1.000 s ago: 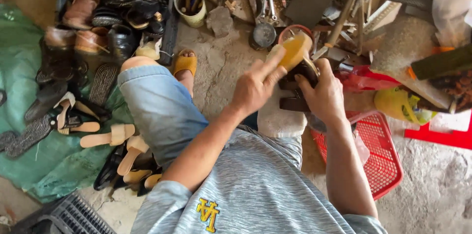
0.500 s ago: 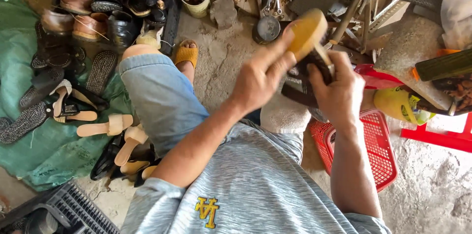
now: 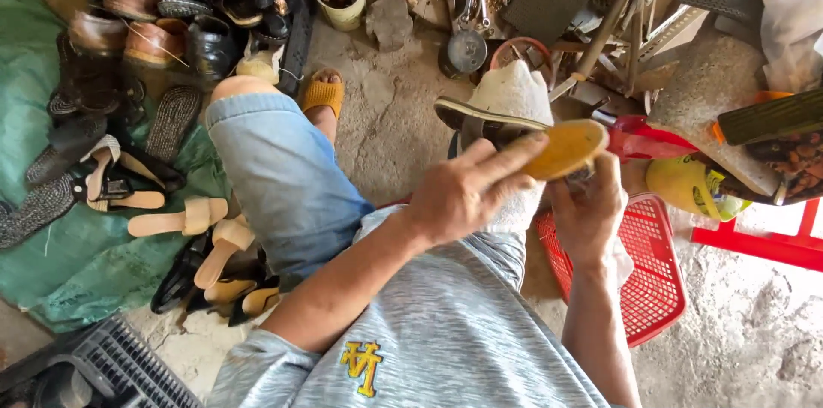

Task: The person is brushing and hammering various sandals and shoes to clean or repair them in a workshop setting.

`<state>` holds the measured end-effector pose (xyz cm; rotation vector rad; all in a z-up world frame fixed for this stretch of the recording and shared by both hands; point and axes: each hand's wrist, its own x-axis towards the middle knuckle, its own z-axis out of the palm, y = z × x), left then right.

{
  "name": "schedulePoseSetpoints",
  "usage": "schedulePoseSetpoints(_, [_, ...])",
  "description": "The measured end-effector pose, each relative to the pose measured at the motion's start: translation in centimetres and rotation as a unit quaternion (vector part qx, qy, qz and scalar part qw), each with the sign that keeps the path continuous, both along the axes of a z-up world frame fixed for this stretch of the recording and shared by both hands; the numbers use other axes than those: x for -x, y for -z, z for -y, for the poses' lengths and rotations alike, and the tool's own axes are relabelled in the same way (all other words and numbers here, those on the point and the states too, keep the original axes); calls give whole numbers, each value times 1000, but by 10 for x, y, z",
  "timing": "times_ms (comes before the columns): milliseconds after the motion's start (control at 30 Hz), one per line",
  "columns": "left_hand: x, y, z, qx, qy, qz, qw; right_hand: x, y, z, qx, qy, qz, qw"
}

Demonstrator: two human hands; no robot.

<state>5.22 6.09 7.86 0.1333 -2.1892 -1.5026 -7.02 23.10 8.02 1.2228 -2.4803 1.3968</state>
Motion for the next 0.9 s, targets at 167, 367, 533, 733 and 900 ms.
schedulePoseSetpoints(167, [-12, 9, -11, 18, 43, 56, 997, -10, 34, -47, -71, 97, 88, 989])
schedulePoseSetpoints(367, [-19, 2, -3, 79, 9, 139, 987, -21, 6, -36, -92, 102, 85, 987])
schedulePoseSetpoints(533, [-23, 32, 19, 97, -10, 165, 981, -20, 11, -45, -79, 81, 95, 989])
schedulePoseSetpoints(733, [-28, 24, 12, 28, 26, 178, 983, -28, 9, -56, -142, 125, 40, 981])
schedulePoseSetpoints(900, [-21, 26, 19, 34, 24, 173, 984, -21, 13, -66, -80, 129, 75, 986])
